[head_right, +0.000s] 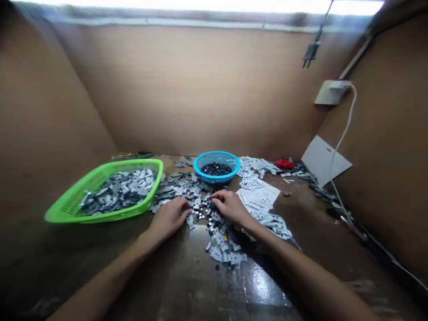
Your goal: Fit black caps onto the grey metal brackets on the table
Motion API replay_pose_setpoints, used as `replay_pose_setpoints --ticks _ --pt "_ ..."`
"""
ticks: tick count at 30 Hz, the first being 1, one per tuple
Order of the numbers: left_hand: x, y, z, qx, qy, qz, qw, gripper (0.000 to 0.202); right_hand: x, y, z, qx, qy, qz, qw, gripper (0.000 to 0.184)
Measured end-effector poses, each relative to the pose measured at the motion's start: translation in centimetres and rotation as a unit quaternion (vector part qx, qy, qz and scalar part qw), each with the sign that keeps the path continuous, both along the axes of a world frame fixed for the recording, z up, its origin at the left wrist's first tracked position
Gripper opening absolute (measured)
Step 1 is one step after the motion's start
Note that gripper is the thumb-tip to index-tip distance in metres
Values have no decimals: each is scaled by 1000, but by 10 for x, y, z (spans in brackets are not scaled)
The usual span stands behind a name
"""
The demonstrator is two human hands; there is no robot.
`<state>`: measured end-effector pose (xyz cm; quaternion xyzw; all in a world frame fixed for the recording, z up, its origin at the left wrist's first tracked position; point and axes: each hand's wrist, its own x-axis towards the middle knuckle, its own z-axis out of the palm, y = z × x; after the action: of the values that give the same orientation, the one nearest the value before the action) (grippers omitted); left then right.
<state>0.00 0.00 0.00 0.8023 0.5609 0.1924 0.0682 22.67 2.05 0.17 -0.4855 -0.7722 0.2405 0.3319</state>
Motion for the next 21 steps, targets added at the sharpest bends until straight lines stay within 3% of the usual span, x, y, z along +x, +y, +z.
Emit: replay_pose_setpoints --ticks 4,7,9,12,15,17,21 --pt "-5 4 5 -24 -66 -2 997 12 4 3 -5 25 -51 4 998 20" --pt "-6 7 12 -68 -185 -3 980 18 10 7 -5 55 -136 11 989 17" --pt "-5 8 16 -148 -292 -5 945 26 13 9 -5 63 -181 24 981 17" --pt "-1 7 15 -288 -439 -20 851 36 14 9 -5 76 -215 63 972 18" --pt "4 4 9 -362 -497 -34 788 41 12 8 -6 89 -235 93 963 20" --pt "6 3 5 -368 -502 -30 782 40 11 7 -6 91 -243 92 961 20" --pt "7 4 2 -312 -484 -4 818 36 12 8 -7 90 -255 77 960 19"
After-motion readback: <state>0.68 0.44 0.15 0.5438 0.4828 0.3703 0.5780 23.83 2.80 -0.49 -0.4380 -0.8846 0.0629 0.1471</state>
